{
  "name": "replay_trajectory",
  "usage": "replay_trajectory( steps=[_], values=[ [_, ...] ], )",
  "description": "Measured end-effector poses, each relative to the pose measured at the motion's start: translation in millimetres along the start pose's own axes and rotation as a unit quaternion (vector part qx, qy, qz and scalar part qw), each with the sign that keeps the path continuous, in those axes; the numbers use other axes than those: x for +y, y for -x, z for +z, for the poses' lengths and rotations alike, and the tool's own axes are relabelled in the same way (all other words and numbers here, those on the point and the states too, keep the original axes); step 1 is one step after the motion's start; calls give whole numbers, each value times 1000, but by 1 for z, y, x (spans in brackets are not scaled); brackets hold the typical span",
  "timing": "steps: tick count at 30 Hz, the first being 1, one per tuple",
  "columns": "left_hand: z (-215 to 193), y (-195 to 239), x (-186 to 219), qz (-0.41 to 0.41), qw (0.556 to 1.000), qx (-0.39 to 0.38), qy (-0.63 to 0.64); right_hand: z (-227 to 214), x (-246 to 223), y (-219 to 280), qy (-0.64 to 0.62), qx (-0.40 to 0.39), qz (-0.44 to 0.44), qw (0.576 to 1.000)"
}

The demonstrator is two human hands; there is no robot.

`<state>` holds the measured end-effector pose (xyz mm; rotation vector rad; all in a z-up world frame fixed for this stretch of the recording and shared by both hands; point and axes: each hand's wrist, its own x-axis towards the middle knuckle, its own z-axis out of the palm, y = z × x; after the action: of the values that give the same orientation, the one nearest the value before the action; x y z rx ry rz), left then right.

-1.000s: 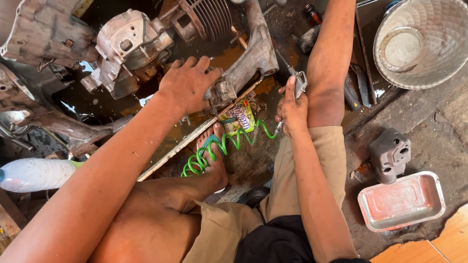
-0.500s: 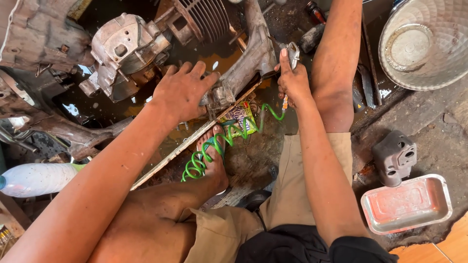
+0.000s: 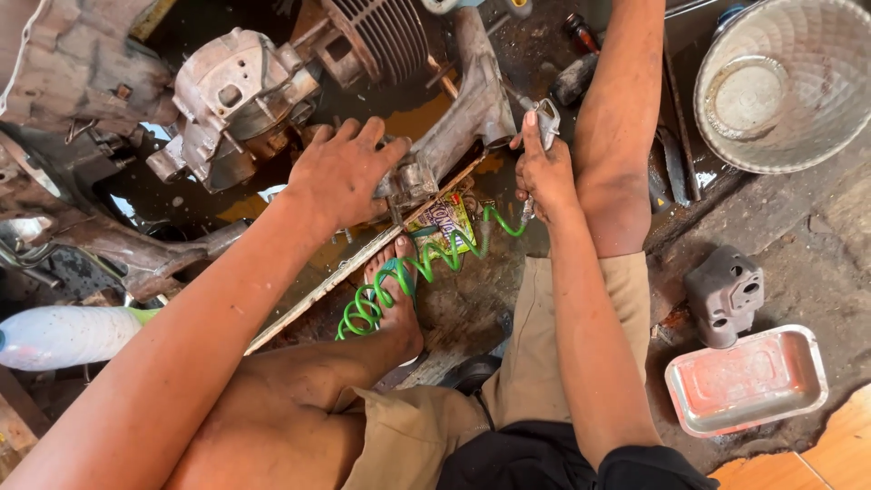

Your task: Using a pneumatic air blow gun to remove oil and debris from disassembled motorcycle engine components

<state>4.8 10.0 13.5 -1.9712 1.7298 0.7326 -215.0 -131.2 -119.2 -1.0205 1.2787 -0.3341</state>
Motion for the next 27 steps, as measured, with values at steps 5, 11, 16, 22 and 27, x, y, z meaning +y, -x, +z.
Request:
replay_trajectory(
  steps=[5, 11, 16, 22, 27],
  values=[
    [-4, 4, -1, 2, 1000, 14, -3, 5, -6, 7, -18, 18, -25, 999],
    [-6, 7, -2, 3, 1000, 19, 14, 4, 4, -6, -33, 40, -5, 999],
    [-9, 11, -1, 4, 1000, 17, 10, -1, 3, -22, -19, 5, 44, 999],
    [-8, 9, -3, 14, 1000, 19, 21, -12, -22, -23, 18, -21, 77, 997],
    [-3, 5, -5, 14, 999, 17, 27, -25, -28, -24, 51, -48, 97, 993]
  ],
)
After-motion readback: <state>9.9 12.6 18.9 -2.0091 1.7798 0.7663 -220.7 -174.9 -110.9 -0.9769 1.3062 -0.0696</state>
